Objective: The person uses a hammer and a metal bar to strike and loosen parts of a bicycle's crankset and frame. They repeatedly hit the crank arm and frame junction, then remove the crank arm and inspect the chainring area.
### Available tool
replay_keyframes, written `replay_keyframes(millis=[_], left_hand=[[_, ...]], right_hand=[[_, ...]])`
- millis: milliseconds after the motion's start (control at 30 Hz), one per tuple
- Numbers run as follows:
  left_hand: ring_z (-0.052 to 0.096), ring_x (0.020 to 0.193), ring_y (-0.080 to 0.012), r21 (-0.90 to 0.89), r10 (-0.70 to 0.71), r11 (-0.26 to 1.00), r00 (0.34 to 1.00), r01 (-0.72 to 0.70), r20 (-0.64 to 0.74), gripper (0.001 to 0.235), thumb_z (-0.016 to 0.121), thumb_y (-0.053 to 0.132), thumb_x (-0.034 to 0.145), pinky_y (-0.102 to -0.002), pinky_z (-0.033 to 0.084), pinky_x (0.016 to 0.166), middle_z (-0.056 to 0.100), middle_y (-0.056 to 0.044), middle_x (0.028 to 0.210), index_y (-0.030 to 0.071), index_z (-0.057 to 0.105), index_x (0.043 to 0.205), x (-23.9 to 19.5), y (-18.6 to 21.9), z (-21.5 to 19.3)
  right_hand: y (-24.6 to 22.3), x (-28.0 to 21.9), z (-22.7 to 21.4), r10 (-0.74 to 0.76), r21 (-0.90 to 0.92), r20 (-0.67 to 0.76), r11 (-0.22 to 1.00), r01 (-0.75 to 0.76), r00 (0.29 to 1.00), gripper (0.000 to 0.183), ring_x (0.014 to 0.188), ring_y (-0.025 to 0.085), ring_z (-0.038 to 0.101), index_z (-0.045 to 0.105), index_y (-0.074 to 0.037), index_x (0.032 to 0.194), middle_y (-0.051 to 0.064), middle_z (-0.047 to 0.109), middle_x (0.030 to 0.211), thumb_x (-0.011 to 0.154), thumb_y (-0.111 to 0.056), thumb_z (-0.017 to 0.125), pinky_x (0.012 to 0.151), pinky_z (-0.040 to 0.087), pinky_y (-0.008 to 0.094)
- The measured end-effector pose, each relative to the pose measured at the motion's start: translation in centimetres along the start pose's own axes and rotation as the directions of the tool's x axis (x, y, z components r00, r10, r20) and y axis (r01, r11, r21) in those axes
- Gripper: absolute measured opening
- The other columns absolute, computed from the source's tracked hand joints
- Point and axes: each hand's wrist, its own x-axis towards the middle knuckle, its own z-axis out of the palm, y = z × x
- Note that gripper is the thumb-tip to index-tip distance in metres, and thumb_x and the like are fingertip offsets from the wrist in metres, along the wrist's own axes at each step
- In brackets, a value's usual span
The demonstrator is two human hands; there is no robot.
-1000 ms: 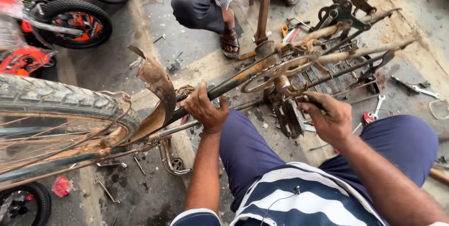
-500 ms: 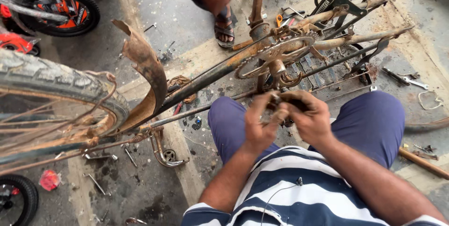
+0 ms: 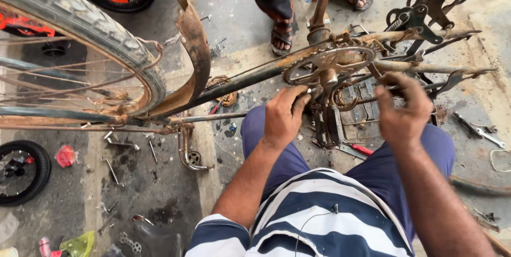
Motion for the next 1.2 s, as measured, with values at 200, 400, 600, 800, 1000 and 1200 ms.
replay_keyframes(millis=[200,400,600,800,1000,1200], left_hand=[[0.075,0.088,-0.0290,-0.060,-0.029,0.998,0.999,0.027,-0.042,0.016,0.074,0.013,0.096,-0.037,0.060,0.076,0.075,-0.013,0.100,0.005,0.072,0.110,0.5,0.0,0.4],[0.077,0.091,-0.0211,-0.088,0.043,0.995,0.999,-0.045,-0.029,0.016,0.074,0.015,0.097,-0.031,0.064,0.077,0.077,-0.009,0.105,0.007,0.073,0.111,1.4,-0.7,1.9],[0.078,0.096,-0.0129,-0.222,-0.068,0.973,0.997,0.058,-0.038,0.024,0.075,0.019,0.100,-0.025,0.065,0.081,0.078,-0.008,0.104,0.007,0.063,0.117,0.4,-1.8,3.0],[0.071,0.104,-0.0142,-0.921,-0.478,0.300,0.874,0.250,0.082,0.023,0.071,0.010,0.101,-0.031,0.060,0.096,0.074,-0.006,0.114,0.002,0.067,0.123,-1.2,-1.9,5.5],[0.073,0.087,-0.0160,-0.844,-0.603,0.383,0.794,0.376,0.080,0.018,0.072,0.005,0.098,-0.030,0.060,0.078,0.075,-0.009,0.100,-0.002,0.071,0.114,-1.3,-2.0,6.0],[0.076,0.090,-0.0147,-0.612,-0.385,0.746,0.920,0.263,-0.075,0.014,0.072,0.009,0.099,-0.028,0.064,0.079,0.078,-0.009,0.102,0.004,0.075,0.112,-0.8,-1.4,5.4]], right_hand=[[3.1,-0.7,-0.7,0.127,0.038,0.006,0.991,-0.127,0.992,0.022,0.106,0.020,0.071,0.066,0.003,0.125,0.012,0.072,0.116,0.111,-0.010,0.078,0.100,0.057,0.032],[2.0,-0.9,0.4,-0.133,-0.190,-0.014,0.973,0.128,0.991,0.013,0.107,0.025,0.070,0.070,-0.002,0.120,0.014,0.074,0.116,0.110,-0.006,0.078,0.093,0.059,0.032],[-1.6,-1.1,2.9,-0.033,0.021,0.157,0.999,0.030,0.987,0.028,0.105,0.024,0.070,0.068,0.000,0.124,0.017,0.072,0.115,0.099,-0.008,0.077,0.092,0.058,0.034],[-2.7,-0.3,5.5,0.198,0.462,0.229,0.840,-0.285,0.953,0.026,0.105,0.009,0.064,0.064,0.001,0.133,0.005,0.070,0.120,0.111,-0.011,0.061,0.091,0.054,0.023],[-2.3,0.2,6.6,0.319,0.498,0.243,0.770,-0.399,0.916,0.023,0.087,0.003,0.057,0.066,0.001,0.126,-0.001,0.069,0.105,0.109,-0.014,0.065,0.075,0.048,0.018],[-2.8,0.7,5.7,0.355,0.457,0.285,0.767,-0.451,0.891,0.023,0.078,0.002,0.055,0.070,0.000,0.123,-0.002,0.067,0.094,0.106,-0.015,0.069,0.066,0.046,0.019]])
